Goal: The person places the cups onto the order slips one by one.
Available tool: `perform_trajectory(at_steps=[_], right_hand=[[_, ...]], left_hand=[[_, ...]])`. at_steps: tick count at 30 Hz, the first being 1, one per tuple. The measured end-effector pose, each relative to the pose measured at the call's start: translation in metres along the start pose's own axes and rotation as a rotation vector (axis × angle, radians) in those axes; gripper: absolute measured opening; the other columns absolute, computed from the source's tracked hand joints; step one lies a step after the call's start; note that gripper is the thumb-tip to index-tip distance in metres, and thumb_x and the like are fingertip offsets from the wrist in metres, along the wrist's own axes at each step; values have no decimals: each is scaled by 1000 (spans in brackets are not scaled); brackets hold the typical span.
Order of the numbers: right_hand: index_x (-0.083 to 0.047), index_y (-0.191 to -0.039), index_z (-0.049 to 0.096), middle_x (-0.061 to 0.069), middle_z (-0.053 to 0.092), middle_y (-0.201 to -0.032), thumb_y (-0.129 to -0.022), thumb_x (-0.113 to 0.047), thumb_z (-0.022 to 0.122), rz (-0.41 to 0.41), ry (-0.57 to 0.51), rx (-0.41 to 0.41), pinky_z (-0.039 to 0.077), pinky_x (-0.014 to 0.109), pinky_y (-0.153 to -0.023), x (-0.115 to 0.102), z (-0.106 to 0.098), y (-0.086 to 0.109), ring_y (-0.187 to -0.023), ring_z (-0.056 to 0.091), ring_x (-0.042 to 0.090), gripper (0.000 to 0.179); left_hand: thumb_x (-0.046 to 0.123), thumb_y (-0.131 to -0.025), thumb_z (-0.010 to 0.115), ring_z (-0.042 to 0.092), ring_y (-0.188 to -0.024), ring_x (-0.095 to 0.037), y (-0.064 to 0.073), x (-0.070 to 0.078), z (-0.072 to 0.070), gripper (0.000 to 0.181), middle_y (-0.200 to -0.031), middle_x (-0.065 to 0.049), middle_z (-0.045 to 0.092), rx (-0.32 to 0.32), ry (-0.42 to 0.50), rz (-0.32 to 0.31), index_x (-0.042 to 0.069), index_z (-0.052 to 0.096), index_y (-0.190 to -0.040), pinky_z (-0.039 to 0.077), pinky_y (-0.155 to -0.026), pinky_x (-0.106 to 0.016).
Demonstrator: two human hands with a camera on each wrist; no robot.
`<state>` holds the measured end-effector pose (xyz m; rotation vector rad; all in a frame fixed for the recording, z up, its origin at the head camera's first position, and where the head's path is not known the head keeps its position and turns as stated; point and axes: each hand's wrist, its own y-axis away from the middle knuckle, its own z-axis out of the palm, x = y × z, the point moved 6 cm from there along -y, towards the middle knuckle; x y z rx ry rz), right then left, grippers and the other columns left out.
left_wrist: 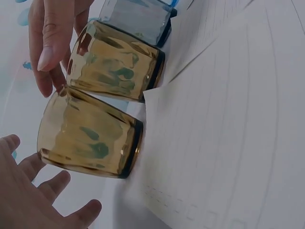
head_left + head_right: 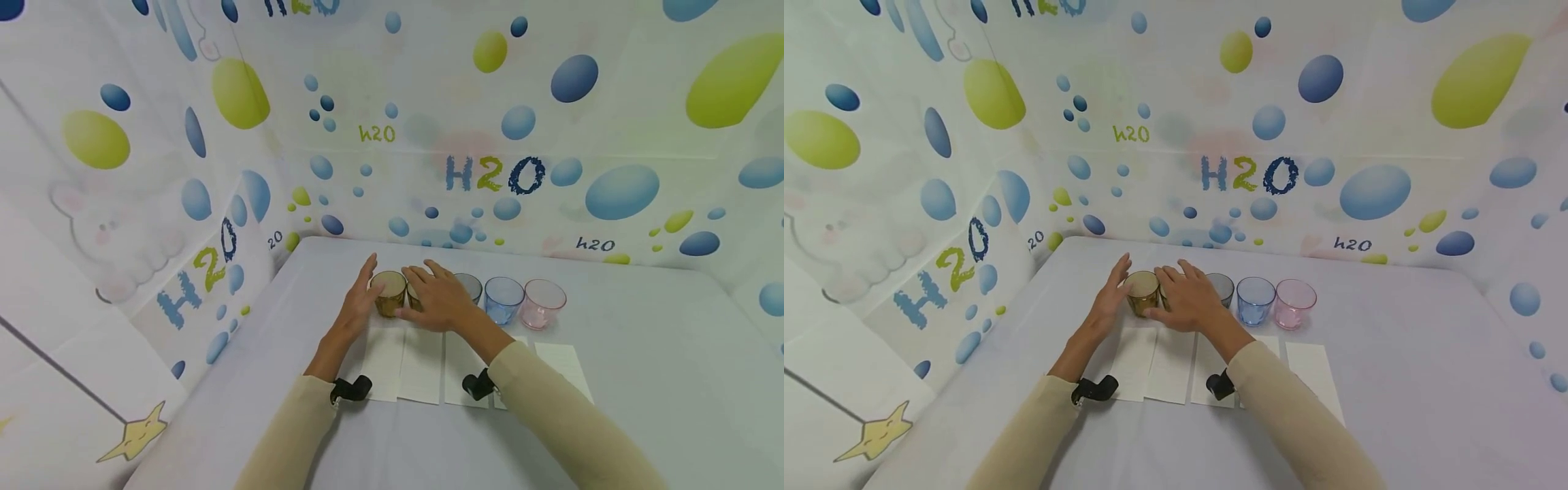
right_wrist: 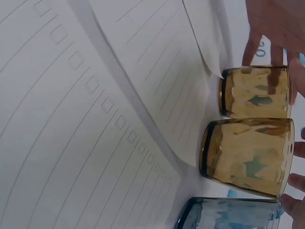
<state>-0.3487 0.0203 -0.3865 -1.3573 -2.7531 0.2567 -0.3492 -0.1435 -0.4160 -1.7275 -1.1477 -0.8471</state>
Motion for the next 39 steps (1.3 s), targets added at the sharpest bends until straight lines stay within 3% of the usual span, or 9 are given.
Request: perform_trajectory(at_steps=[11,21,30,39], right_hand=[[-12,-160,31,8,40,-161,-96,-69,47,19,-76,-13,27,54,-120,-9,3,-16,-152,25,37,88],[-11,-159,33,9,42,-159,-96,-66,51,43,-111,-6,27,53,-120,-9,4,-19,-151,26,36,86],[-14,-159,36,6,44,-158,-93,-70,51,138,-154,-55,20,52,-123,-15,10,-25,-153,21,34,88],[-9,-156,38,9,47,-155,-93,-66,55,189,-192,-81,21,51,-123,-10,15,-29,-153,22,33,87]], left_hand=[[27,-106,26,18,-152,-41,9,-26,-9,59,-166,-19,20,43,324,-14,17,14,-164,18,-114,-72],[31,-106,27,25,-150,-41,9,-26,-11,60,-166,-20,20,43,432,4,16,16,-163,18,-115,-71],[33,-107,24,25,-150,-39,15,-31,-12,58,-166,-16,22,49,533,-22,17,20,-162,16,-118,-66],[35,-108,22,27,-149,-39,17,-34,-12,57,-164,-16,26,48,622,-9,13,22,-161,18,-119,-63]])
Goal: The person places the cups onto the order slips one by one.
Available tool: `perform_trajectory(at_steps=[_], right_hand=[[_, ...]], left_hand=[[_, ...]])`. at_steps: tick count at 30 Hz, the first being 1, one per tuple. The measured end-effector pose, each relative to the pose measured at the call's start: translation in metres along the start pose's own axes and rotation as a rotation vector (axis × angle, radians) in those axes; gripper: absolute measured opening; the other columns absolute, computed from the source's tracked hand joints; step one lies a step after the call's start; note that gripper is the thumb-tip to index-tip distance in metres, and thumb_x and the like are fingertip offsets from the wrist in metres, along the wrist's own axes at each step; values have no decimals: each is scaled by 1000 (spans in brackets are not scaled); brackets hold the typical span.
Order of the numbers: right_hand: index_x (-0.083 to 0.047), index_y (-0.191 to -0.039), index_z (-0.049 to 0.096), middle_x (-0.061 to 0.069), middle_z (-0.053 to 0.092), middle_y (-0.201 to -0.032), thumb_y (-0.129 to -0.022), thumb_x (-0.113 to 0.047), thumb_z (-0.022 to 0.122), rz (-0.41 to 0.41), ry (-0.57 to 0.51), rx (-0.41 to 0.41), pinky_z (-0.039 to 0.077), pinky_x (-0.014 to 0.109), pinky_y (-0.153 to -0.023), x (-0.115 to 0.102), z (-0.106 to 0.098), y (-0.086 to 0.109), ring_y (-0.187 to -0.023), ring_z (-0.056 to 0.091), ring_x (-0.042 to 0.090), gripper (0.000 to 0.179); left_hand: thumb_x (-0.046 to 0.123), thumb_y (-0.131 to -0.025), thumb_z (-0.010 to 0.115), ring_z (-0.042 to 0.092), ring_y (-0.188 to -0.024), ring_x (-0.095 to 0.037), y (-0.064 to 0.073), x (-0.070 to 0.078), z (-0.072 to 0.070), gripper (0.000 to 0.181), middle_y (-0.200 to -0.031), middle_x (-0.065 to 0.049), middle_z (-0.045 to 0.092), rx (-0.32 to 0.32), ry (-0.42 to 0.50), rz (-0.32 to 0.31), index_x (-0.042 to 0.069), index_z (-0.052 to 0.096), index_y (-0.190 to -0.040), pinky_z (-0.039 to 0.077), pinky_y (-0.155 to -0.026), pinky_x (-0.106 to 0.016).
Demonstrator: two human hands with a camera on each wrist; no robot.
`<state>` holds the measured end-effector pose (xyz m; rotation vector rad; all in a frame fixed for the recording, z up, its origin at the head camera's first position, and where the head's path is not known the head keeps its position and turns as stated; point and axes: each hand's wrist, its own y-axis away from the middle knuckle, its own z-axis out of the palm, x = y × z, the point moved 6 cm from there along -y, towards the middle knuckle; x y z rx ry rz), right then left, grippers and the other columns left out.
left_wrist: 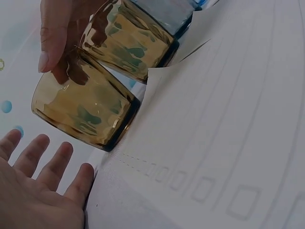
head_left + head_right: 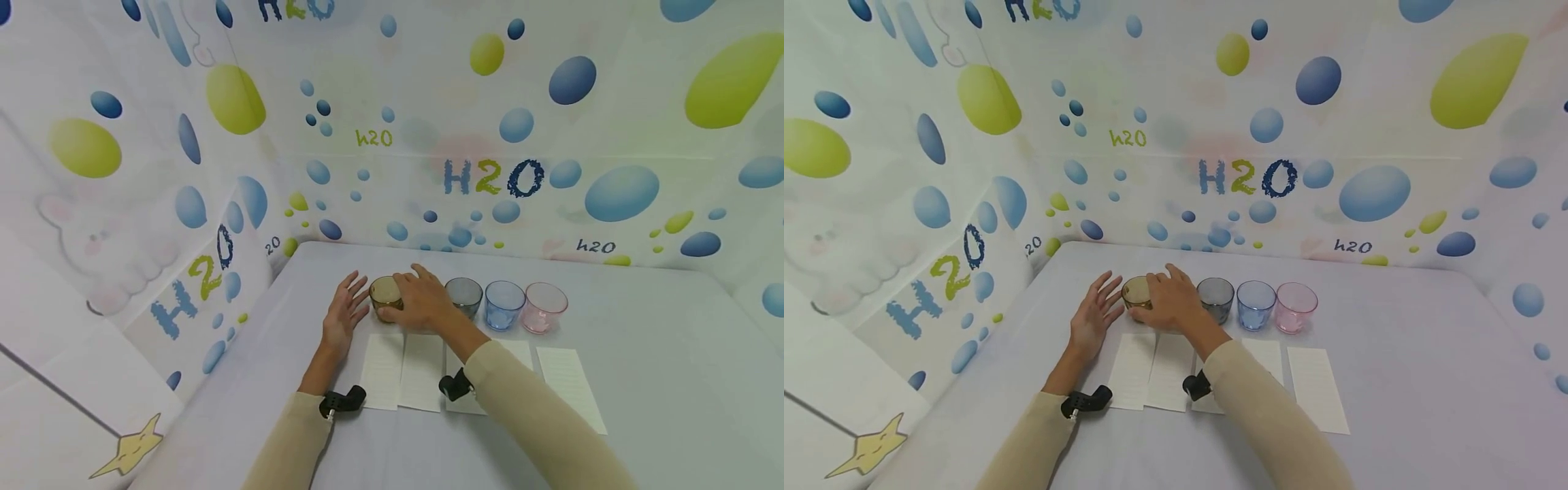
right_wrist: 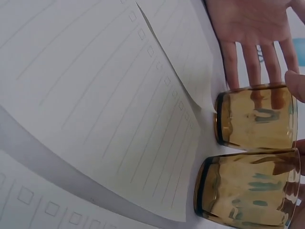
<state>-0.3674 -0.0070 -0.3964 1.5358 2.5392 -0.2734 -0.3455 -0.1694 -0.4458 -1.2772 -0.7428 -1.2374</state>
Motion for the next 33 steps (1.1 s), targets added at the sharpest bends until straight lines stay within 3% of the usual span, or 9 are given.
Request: perform_trajectory(at_steps=[7,12,22,28,33], right_hand=[[-6,-155,40,12,51,-152,-91,-69,56,-15,-1,19,23,51,-122,4,1,-3,-151,27,34,91],[-5,-152,43,12,53,-149,-91,-67,58,-17,-7,21,25,50,-121,4,1,-4,-150,30,34,89],[-4,-146,49,12,54,-147,-88,-63,67,5,-27,21,34,49,-117,2,-4,-10,-145,37,31,84],[-6,-146,48,11,53,-144,-86,-59,71,26,-115,57,44,47,-107,2,-8,-9,-130,51,28,83],[-6,-147,46,9,56,-136,-86,-54,74,13,-264,112,50,44,-100,0,-16,-5,-119,56,25,82]], left_hand=[[35,-109,21,29,-149,-37,1,-1,1,56,-163,-18,30,-10,-14,19,13,25,-160,19,-120,-62],[34,-109,21,29,-149,-38,1,-4,2,56,-163,-25,25,-25,-24,6,11,24,-160,18,-120,-61],[35,-110,22,30,-149,-37,0,-3,-2,55,-162,-26,26,-9,11,-9,12,26,-159,18,-120,-61],[38,-110,22,30,-148,-37,1,-3,-3,56,-162,-22,31,8,32,-48,13,26,-159,19,-120,-61],[39,-109,23,29,-148,-37,1,0,-2,57,-161,-19,32,-2,19,-71,12,23,-160,19,-121,-60]])
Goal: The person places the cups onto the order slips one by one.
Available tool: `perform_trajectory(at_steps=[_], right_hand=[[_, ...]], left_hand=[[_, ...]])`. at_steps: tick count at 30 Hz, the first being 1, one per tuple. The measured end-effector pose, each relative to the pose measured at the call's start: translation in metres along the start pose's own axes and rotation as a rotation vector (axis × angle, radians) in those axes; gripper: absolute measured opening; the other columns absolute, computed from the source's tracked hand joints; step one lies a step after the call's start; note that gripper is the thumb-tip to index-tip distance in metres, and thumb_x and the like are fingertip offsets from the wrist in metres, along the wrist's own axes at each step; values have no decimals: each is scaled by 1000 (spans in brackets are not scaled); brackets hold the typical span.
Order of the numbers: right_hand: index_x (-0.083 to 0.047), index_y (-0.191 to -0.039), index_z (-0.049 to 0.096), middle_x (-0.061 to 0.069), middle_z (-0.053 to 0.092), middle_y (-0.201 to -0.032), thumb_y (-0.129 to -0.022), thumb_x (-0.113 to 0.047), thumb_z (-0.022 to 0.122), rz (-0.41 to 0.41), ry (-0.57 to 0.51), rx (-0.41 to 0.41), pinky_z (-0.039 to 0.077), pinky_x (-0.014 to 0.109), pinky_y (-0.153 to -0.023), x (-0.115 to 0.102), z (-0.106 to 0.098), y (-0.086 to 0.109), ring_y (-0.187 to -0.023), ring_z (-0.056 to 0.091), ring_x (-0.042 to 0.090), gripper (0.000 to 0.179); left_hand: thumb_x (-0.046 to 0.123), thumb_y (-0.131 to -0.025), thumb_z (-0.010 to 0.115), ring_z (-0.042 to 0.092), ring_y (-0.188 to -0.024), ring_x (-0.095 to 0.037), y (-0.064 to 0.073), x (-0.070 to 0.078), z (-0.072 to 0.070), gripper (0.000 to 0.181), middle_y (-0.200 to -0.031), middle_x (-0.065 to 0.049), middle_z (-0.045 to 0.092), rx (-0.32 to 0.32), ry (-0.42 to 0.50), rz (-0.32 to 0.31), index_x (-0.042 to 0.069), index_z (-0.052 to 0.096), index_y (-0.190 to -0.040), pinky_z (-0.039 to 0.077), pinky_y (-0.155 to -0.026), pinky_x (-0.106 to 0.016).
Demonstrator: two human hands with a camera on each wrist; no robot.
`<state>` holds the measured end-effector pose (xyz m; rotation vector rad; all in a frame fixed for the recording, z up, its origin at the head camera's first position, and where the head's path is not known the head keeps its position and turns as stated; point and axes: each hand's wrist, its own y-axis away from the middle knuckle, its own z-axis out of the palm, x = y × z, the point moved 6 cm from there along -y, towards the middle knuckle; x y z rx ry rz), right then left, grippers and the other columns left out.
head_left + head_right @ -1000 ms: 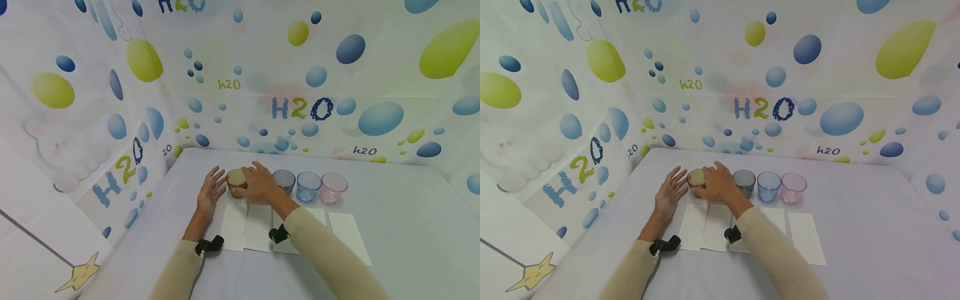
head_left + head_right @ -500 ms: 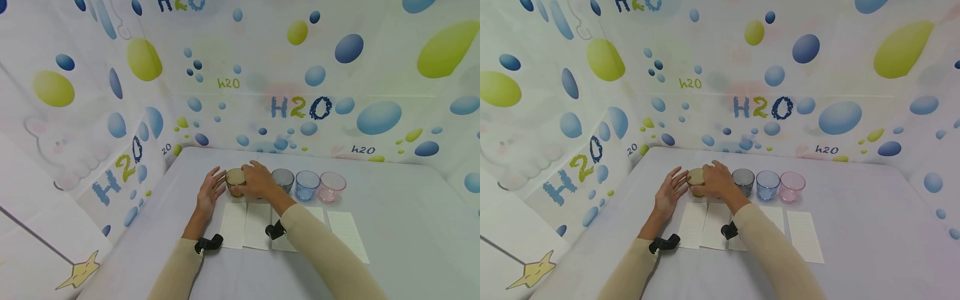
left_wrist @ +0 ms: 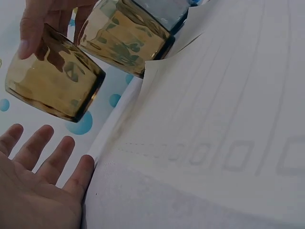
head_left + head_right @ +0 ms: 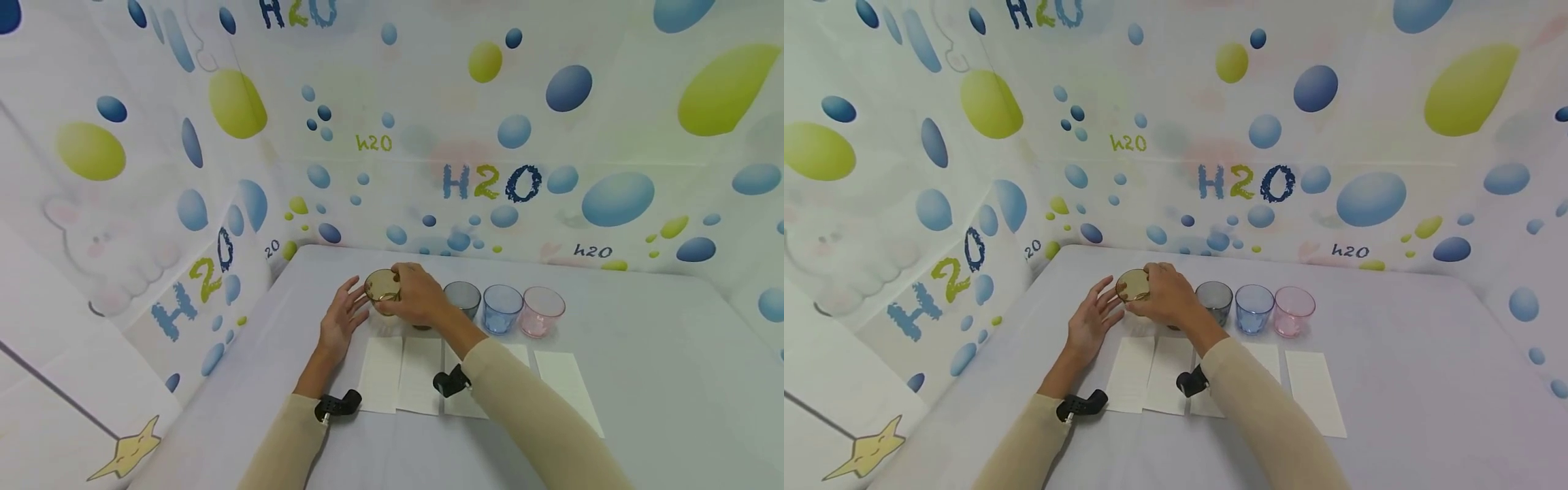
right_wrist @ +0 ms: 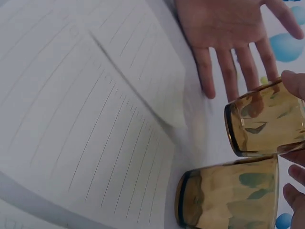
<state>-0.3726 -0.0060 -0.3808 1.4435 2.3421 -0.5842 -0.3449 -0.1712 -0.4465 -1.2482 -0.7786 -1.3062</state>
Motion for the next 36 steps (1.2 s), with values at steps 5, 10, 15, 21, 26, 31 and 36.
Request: perform_trajectory(at_steps=[5,10,15,21,26,31,36], right_hand=[[-3,-148,45,11,58,-134,-86,-49,77,-38,-150,29,49,45,-101,-7,-6,5,-122,55,26,83],[-3,-147,46,11,60,-131,-86,-46,79,-60,-187,64,50,45,-99,-15,-8,7,-121,56,27,82],[-3,-145,47,11,63,-126,-85,-45,80,-72,-278,88,51,44,-98,-20,-7,10,-117,58,26,81],[-6,-146,45,12,63,-127,-85,-42,80,-38,-434,81,54,42,-96,-21,-5,22,-115,60,24,79],[-7,-146,44,13,61,-129,-86,-38,81,-36,-539,98,54,45,-95,-23,-4,34,-116,60,28,77],[-8,-145,46,15,61,-127,-85,-35,82,-55,-605,137,56,42,-90,-27,-1,45,-116,59,29,75],[-10,-145,48,14,59,-130,-84,-33,83,-28,-659,187,53,50,-94,-24,4,55,-120,57,28,75]], left_hand=[[36,-109,23,29,-148,-39,3,3,-1,57,-161,-20,33,-5,-20,2,11,24,-160,18,-120,-62],[33,-108,23,27,-149,-38,6,7,-4,57,-160,-20,34,-18,-36,-8,9,21,-161,18,-119,-64],[33,-107,24,28,-148,-38,10,11,-7,58,-160,-21,34,-14,-49,-13,10,22,-161,19,-118,-65],[32,-107,23,29,-147,-38,14,13,-8,57,-160,-21,33,-23,-66,-21,11,23,-161,18,-118,-65],[32,-107,24,28,-148,-37,18,14,-4,57,-159,-19,34,-55,-92,-25,14,23,-160,17,-118,-65],[31,-106,25,25,-150,-39,22,17,-1,56,-159,-21,34,-82,-132,-7,14,25,-160,17,-117,-67],[29,-105,25,22,-151,-42,27,18,3,59,-160,-25,30,-126,-133,4,9,22,-160,14,-116,-70]])
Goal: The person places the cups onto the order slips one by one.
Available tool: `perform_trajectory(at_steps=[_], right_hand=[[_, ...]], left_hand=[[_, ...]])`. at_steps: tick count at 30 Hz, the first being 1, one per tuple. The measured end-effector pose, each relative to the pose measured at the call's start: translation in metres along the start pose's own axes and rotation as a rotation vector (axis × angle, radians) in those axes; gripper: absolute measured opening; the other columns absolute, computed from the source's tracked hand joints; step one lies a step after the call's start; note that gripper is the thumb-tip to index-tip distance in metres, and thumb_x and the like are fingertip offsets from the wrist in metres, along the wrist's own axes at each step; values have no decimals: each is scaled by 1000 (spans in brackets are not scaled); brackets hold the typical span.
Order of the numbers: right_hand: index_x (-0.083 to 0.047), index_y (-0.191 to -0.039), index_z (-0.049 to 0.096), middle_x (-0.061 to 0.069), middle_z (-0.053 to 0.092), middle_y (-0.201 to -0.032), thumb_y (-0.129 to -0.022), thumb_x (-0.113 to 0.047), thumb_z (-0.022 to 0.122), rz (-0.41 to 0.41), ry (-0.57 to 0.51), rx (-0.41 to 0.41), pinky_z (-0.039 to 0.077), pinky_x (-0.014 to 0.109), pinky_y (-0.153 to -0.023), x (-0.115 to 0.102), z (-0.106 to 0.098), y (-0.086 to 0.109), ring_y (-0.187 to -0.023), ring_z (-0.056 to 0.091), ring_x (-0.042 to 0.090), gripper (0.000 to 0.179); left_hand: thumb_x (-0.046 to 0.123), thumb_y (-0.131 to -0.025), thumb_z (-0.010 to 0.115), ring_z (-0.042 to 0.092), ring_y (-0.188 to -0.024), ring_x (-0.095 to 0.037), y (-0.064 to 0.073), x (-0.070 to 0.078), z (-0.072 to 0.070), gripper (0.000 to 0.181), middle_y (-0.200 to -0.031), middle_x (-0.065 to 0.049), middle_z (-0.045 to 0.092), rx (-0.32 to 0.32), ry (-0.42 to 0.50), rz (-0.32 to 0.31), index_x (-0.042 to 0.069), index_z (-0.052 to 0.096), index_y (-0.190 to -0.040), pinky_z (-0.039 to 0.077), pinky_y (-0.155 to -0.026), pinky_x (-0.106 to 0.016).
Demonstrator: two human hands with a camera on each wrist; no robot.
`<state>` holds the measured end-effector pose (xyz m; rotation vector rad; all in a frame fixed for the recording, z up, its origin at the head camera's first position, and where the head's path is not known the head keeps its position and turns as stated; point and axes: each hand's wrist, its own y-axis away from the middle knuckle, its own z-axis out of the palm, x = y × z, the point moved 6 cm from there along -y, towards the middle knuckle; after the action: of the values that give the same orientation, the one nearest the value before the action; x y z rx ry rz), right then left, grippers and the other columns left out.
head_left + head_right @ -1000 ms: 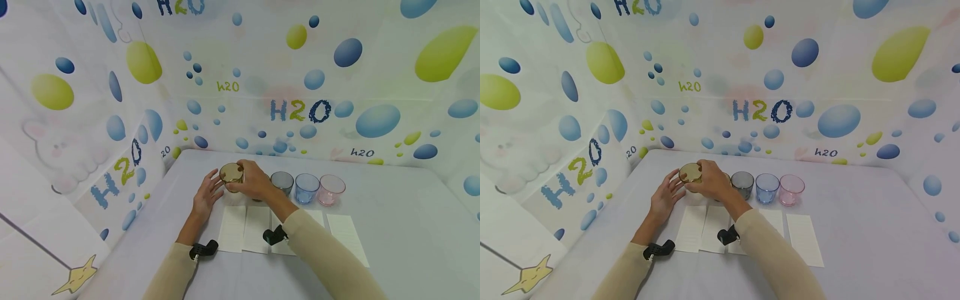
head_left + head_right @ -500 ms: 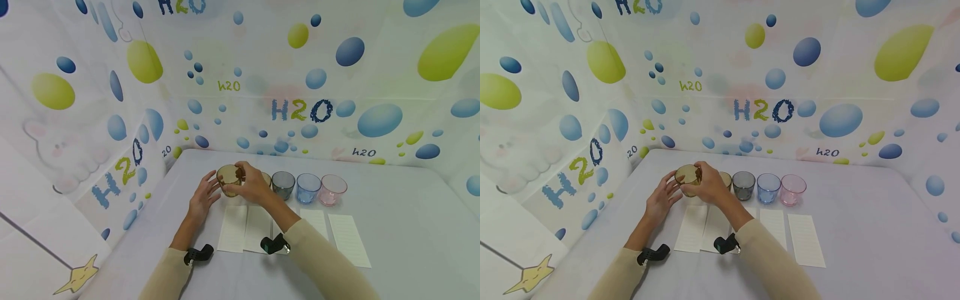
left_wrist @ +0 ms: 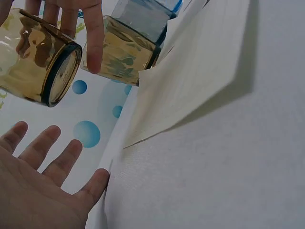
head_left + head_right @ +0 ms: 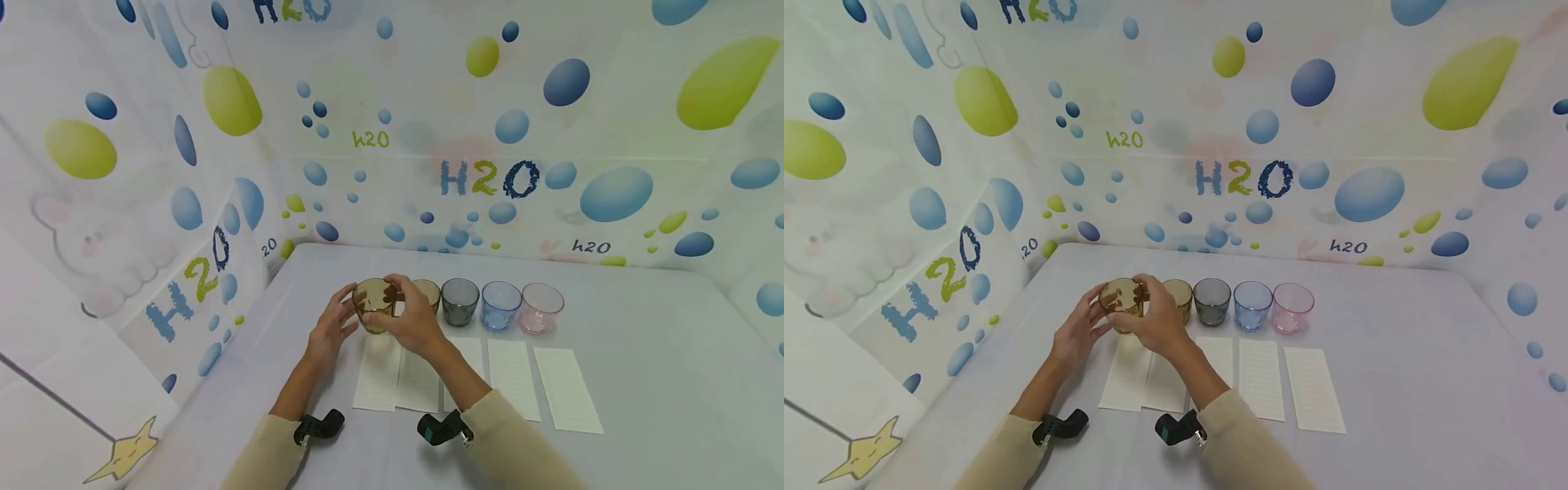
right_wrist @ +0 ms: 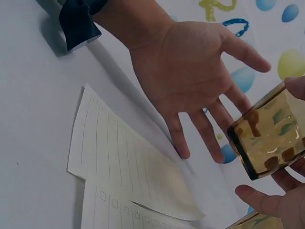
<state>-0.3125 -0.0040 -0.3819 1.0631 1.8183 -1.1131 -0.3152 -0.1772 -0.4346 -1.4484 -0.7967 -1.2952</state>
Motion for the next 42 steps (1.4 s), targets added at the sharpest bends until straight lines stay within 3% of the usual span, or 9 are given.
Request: perform_trajectory(at_steps=[3,7,12,23,28,34,42], right_hand=[[-10,-145,48,12,59,-130,-82,-29,85,0,-56,36,47,56,-102,2,-2,6,-121,56,29,75],[-10,-144,50,12,60,-127,-81,-24,86,-10,-89,81,43,55,-105,2,-5,14,-119,55,27,74],[-12,-145,50,12,59,-130,-80,-23,86,-7,-135,96,46,50,-102,1,-6,23,-121,54,25,74],[-11,-148,47,16,56,-136,-82,-20,84,23,-222,111,52,53,-97,9,-2,39,-126,53,33,75],[-13,-149,46,14,55,-137,-82,-20,84,34,-231,132,52,52,-96,12,-5,44,-126,52,34,77],[-15,-149,47,14,56,-136,-82,-20,84,25,-234,125,53,51,-95,13,-5,46,-124,53,32,77],[-19,-147,49,11,58,-132,-81,-26,85,53,-191,102,50,53,-95,19,-3,52,-122,53,26,75]], left_hand=[[27,-105,23,23,-149,-42,4,0,1,59,-161,-25,29,-13,-2,-1,7,19,-160,13,-117,-70],[24,-104,23,25,-148,-42,8,-1,1,58,-161,-24,30,-9,-17,-9,7,19,-160,13,-117,-69],[24,-104,26,26,-149,-40,12,-1,2,58,-161,-22,32,-1,-32,-18,11,22,-160,13,-117,-69],[21,-103,30,23,-150,-42,16,4,9,60,-163,-25,26,-32,-38,16,10,18,-161,10,-114,-76],[15,-102,33,20,-150,-44,17,6,13,62,-163,-29,20,-71,-18,29,11,16,-161,7,-114,-75],[13,-100,53,23,-149,-47,18,12,15,70,-162,-28,26,-48,-51,38,8,18,-160,12,-116,-71],[3,-97,49,24,-148,-50,24,8,17,70,-161,-32,24,-99,-94,93,10,19,-161,18,-113,-74]])
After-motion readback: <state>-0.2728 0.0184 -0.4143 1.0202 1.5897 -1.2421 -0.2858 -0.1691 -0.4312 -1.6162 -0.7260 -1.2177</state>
